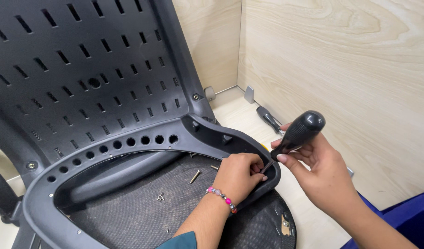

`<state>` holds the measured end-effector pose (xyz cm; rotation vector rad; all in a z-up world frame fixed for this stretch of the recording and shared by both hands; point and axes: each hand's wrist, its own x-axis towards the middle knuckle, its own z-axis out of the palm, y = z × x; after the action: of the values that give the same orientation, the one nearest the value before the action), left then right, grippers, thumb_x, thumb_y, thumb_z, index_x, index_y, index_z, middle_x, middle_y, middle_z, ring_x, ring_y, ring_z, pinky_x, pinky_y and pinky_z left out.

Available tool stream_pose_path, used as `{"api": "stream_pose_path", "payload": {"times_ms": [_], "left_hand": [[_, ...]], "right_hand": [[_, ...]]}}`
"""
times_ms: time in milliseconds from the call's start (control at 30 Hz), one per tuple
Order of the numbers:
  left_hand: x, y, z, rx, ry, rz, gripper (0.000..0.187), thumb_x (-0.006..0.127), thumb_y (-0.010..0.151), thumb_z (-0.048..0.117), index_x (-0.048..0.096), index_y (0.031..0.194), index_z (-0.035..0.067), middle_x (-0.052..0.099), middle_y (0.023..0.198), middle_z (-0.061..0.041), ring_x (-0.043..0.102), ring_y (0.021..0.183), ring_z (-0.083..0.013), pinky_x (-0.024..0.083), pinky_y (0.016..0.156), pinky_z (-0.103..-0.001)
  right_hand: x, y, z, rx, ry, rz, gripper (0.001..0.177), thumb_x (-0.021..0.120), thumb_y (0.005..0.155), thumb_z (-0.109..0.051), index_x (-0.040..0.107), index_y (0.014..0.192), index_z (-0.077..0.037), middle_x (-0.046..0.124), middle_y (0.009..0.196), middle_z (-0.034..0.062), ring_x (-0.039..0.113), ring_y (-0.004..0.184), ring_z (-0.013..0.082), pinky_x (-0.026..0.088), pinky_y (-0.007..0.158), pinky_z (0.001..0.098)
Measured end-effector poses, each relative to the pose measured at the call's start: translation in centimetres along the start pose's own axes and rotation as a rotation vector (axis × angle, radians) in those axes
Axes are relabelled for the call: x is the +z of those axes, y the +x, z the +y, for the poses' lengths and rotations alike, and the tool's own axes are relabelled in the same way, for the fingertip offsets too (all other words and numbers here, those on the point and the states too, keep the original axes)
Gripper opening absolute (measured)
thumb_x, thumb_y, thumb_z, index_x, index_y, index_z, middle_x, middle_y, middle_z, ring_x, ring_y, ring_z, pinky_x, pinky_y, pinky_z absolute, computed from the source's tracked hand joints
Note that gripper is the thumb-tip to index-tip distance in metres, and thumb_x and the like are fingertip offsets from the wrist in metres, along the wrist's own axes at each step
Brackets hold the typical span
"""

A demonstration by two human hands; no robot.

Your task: The person attaches a black plastic chair armrest to the chair frame using a screwdriver and multiple screws. They align the armrest, insert screws, and tighten them to secure the part to the chair.

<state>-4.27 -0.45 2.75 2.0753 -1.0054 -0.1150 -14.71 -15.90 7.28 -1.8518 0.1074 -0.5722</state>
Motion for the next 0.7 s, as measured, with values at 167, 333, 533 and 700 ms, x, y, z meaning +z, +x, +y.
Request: {"api": "stream_pose_path", "payload": {"times_ms": [167,333,533,700], "left_hand": [[0.2,0.1,-0.1,-0.078,-0.026,-0.022,0.02,0.086,0.07,0.016,0.075,0.085,0.007,0.076,0.079,-0.007,0.075,0.074,-0.02,0.059,0.071,-0.032],[0.2,0.3,-0.1,-0.135,-0.086,-0.059,0.024,0.087,0.07,0.017,0.076,0.088,0.007,0.077,0.079,-0.005,0.076,0.073,-0.0162,0.06,0.071,-0.029],[0.3,0.4,-0.3,-0.138,-0.091,-0.052,0.025,0.088,0.069,0.019,0.075,0.087,0.006,0.076,0.079,-0.005,0.076,0.074,-0.0156,0.06,0.071,-0.028],[0.4,0.4,-0.3,-0.115,-0.058,-0.049,0.024,0.088,0.07,0.021,0.076,0.086,0.007,0.076,0.079,-0.005,0.075,0.074,-0.0161,0.06,0.07,-0.029]], "right_hand": [[0.5,0.1,0.3,0.034,0.115,0.04,0.037,0.069,0.088,-0.009,0.053,0.122,-0.003,0.07,0.11,0.0068,0.067,0.112,0.0146,0.059,0.091,0.0316],[-0.1,1.2,-0.2,0.177,-0.093,0.077,0.027,0.077,0.085,-0.018,0.068,0.105,-0.003,0.073,0.1,0.008,0.07,0.098,0.0157,0.062,0.08,0.0329],[-1.4,1.7,-1.5,0.162,-0.15,0.002,0.038,0.081,0.076,-0.01,0.066,0.109,-0.001,0.078,0.096,0.0079,0.075,0.093,0.0177,0.061,0.085,0.0341],[-1.3,0.6,-1.8,0.066,-0.079,-0.043,0.038,0.077,0.079,-0.003,0.063,0.114,0.0,0.079,0.101,0.0092,0.076,0.102,0.018,0.061,0.092,0.0335]]}}
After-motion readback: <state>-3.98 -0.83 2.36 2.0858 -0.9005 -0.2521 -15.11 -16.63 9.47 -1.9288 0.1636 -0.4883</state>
